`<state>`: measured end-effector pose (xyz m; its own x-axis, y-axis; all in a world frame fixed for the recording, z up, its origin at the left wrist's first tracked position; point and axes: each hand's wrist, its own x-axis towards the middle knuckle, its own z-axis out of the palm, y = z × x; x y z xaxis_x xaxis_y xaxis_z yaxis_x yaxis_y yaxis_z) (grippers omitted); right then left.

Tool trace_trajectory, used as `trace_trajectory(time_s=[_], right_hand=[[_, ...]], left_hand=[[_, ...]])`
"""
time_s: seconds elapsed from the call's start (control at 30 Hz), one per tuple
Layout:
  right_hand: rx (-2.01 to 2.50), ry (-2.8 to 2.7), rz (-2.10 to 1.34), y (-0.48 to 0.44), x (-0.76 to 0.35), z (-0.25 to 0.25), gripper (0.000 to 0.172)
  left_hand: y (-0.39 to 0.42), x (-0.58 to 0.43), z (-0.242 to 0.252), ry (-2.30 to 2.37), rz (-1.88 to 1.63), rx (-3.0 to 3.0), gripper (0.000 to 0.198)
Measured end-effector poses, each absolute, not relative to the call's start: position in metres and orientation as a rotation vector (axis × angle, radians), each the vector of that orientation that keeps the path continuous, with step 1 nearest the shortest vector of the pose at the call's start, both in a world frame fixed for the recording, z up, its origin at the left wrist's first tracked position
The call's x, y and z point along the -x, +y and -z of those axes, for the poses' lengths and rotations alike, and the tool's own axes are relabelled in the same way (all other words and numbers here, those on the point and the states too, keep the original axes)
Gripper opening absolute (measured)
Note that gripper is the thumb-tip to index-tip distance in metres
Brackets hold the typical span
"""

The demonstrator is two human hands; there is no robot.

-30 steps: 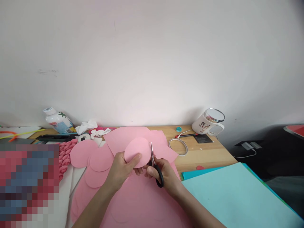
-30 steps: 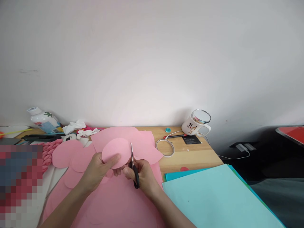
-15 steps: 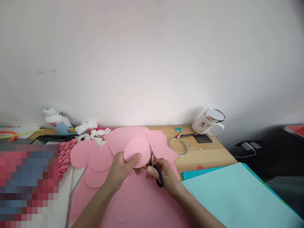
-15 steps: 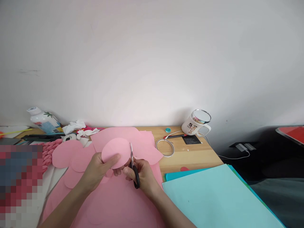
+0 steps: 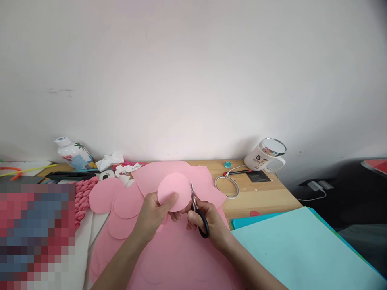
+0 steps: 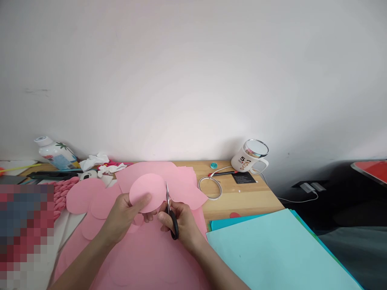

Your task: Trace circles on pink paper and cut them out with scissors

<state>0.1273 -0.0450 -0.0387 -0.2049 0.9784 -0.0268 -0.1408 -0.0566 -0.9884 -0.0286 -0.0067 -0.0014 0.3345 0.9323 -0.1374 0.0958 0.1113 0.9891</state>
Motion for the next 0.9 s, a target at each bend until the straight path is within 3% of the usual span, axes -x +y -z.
trace_trajectory(time_s=[0.9], right_hand=[[1.043,-1.21,-1.43,-0.0473,-0.125,0.0394,0.018]], left_hand=[[-0.0068,0.0266,-0.0026,1.022,-0.862,-1.267,0.036]])
